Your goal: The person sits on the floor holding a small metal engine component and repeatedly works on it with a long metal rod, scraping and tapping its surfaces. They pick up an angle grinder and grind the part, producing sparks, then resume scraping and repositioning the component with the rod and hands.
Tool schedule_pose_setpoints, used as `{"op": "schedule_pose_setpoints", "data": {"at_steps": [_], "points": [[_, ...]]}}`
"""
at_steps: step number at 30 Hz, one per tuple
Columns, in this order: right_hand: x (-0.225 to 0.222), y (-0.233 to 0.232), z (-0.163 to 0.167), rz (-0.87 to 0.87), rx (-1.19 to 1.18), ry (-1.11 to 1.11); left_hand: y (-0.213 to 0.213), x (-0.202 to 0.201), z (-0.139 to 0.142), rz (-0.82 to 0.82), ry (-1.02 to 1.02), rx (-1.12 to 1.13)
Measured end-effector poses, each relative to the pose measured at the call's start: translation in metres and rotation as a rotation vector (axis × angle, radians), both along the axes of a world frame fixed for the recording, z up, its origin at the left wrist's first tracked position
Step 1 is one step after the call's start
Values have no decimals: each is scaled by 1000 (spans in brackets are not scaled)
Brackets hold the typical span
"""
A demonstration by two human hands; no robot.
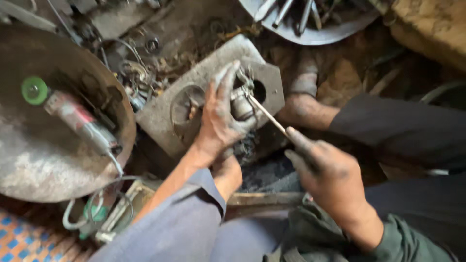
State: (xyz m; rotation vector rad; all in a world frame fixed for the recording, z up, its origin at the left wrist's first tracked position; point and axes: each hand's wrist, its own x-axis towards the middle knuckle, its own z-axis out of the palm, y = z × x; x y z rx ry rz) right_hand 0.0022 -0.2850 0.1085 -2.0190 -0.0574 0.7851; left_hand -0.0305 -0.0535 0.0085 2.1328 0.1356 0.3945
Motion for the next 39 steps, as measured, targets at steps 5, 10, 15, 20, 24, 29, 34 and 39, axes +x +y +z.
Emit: {"op": "schedule_pose_setpoints", "data": {"at_steps": [5,10,15,20,24,29,34,39], "points": [[5,-11,3,-523,966,950,-4,-2,2,-15,-10,25],[-2,-9,-3,133,8,-132,-5,-5,1,-2,21,19],[-6,-9,-3,224,-169,-383,-2,-2,3,-7,38,6],[-6,-9,-10,-322,275,559,-3,-2,2,-27,20,85],[-12,-5,-11,-104,138,336,-3,-3,-1,-19,54,33],[-11,0,0,298,-156,-477,-1,-4,0,-33,10,-8],[4,-7,1,-398,241,723,-4,-2,3,-10,14,67],[-5,-7,-7,-77,209,313,-3,-5,1,-3,19,86]]}}
